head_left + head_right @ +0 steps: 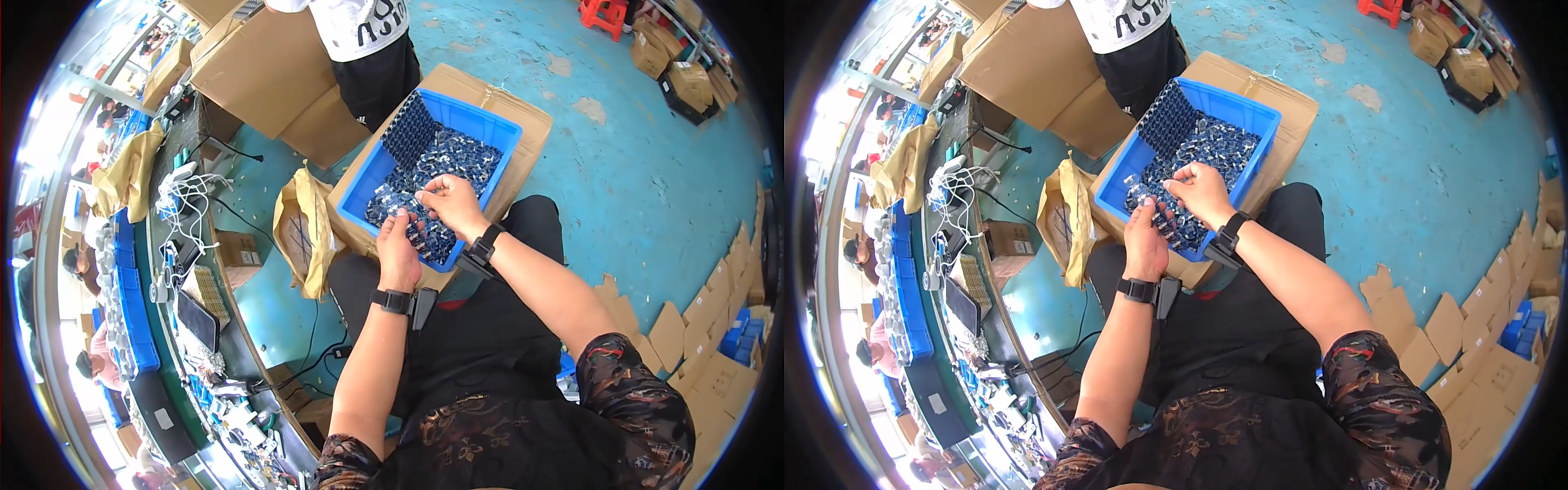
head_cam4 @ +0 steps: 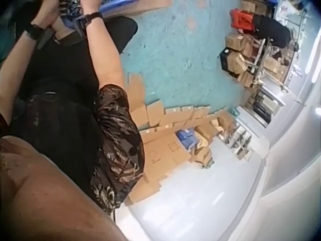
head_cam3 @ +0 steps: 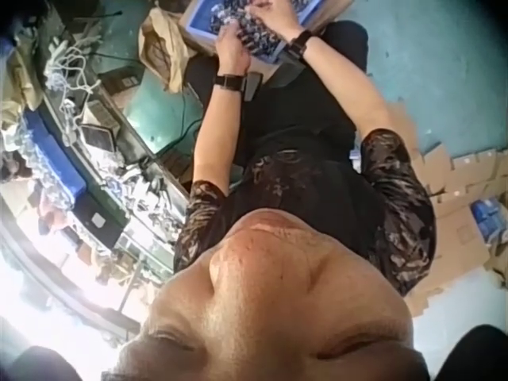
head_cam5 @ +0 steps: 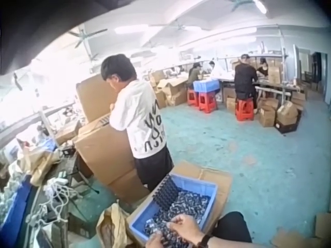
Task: Sorting small electronic components from a bulk bin into an organized tray.
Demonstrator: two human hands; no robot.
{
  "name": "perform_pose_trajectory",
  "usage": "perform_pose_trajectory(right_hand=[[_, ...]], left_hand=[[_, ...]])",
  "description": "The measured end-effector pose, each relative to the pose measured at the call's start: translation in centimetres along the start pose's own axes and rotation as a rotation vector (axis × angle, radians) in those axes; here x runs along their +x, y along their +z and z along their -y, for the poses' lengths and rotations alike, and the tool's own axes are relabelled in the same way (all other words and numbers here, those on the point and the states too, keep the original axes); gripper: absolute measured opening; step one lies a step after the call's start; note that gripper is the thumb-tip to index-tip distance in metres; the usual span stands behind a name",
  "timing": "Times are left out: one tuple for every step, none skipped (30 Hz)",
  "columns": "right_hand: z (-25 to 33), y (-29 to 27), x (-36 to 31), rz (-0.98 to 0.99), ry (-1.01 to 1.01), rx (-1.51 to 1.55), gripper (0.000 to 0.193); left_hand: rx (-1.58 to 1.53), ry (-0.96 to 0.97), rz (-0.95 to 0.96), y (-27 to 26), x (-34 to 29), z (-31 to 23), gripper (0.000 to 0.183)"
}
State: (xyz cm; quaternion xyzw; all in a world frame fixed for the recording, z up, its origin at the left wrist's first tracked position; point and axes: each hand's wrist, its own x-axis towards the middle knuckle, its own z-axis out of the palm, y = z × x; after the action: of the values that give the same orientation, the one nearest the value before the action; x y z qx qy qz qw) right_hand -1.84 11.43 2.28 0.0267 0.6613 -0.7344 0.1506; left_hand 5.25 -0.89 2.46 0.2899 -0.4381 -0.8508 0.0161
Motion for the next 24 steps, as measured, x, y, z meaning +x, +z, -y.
perform_pose_trajectory(right_hand=[[-0.2, 0.0, 0.2, 0.000, -0.001, 0.001, 0.020], [-0.4, 0.0, 0.3, 0.014, 0.008, 0.018, 0.018], [-0.5, -0.1, 0.5, 0.027, 0.017, 0.036, 0.017], [-0.7, -0.2, 0.6, 0.025, 0.018, 0.037, 0.017], [-0.6, -0.2, 0.6, 0.025, 0.009, 0.011, 0.017], [-0.4, -0.3, 0.7, 0.024, 0.000, -0.014, 0.016], [-0.4, -0.3, 0.9, 0.021, -0.001, -0.013, 0.016], [-0.1, -0.2, 1.2, 0.032, -0.025, -0.053, 0.017], [0.1, -0.2, 1.4, 0.043, -0.050, -0.093, 0.017], [0.3, -0.3, 1.4, 0.044, -0.036, -0.109, 0.018], [0.7, -0.2, 1.3, 0.042, -0.036, -0.108, 0.018], [1.0, -0.1, 1.2, 0.052, -0.009, -0.143, 0.018], [1.2, -0.1, 1.2, 0.063, 0.018, -0.179, 0.018], [0.9, -0.5, 1.7, 0.057, 0.016, -0.179, 0.018], [0.4, -1.0, 2.5, 0.067, -0.167, -0.412, 0.021], [-0.2, -1.5, 3.1, 0.077, -0.349, -0.646, 0.027], [0.5, -1.0, 2.7, 0.086, -0.350, -0.643, 0.027], [2.2, -0.6, 1.8, 0.133, -0.182, -0.586, 0.036], [3.1, -0.1, 1.1, 0.179, -0.015, -0.527, 0.044], [2.6, 0.4, 1.0, 0.177, 0.033, -0.233, 0.040], [2.4, 0.5, 0.9, 0.173, 0.032, -0.234, 0.040], [2.1, 0.5, 0.9, 0.187, 0.003, -0.161, 0.037], [2.0, 0.7, 0.8, 0.206, -0.022, -0.086, 0.033], [2.4, 0.6, 0.6, 0.176, -0.019, -0.184, 0.022]], left_hand=[[0.013, 0.003, 0.028, -0.2, 0.0, 0.1, 0.018], [0.014, 0.002, 0.028, -0.2, -0.1, 0.2, 0.018], [0.021, 0.010, 0.052, -0.3, -0.1, 0.3, 0.015], [0.027, 0.017, 0.076, -0.4, -0.2, 0.3, 0.013], [0.029, 0.016, 0.077, -0.4, -0.3, 0.4, 0.013], [0.056, 0.020, 0.073, -0.4, -0.3, 0.5, 0.013], [0.083, 0.025, 0.069, -0.3, -0.3, 0.5, 0.012], [0.085, 0.024, 0.071, -0.5, -0.2, 0.7, 0.012], [0.111, 0.043, 0.068, -0.7, -0.1, 0.9, 0.012], [0.136, 0.062, 0.066, -0.8, 0.0, 1.0, 0.012], [0.138, 0.061, 0.067, -0.7, -0.2, 0.9, 0.012], [0.121, 0.046, 0.067, -0.6, -0.5, 0.9, 0.011], [0.103, 0.032, 0.067, -0.5, -0.7, 0.7, 0.011], [0.104, 0.031, 0.074, -0.3, -0.8, 0.7, 0.011], [0.104, 0.025, 0.072, -0.1, -0.8, 0.8, 0.011], [0.104, 0.020, 0.070, 0.1, -0.8, 0.9, 0.012], [0.103, 0.024, 0.061, -0.3, -0.8, 0.8, 0.012], [0.141, 0.038, 0.049, -0.4, -0.9, 0.9, 0.011], [0.179, 0.052, 0.037, -0.6, -1.0, 0.8, 0.011], [0.179, 0.051, 0.042, -0.6, -0.9, 1.1, 0.011], [0.242, 0.078, 0.074, -0.7, -0.7, 1.3, 0.011], [0.304, 0.106, 0.106, -0.7, -0.5, 1.5, 0.011], [0.304, 0.105, 0.103, -0.8, -0.6, 1.5, 0.011], [0.303, 0.108, 0.130, -0.7, -0.6, 1.4, 0.011]])
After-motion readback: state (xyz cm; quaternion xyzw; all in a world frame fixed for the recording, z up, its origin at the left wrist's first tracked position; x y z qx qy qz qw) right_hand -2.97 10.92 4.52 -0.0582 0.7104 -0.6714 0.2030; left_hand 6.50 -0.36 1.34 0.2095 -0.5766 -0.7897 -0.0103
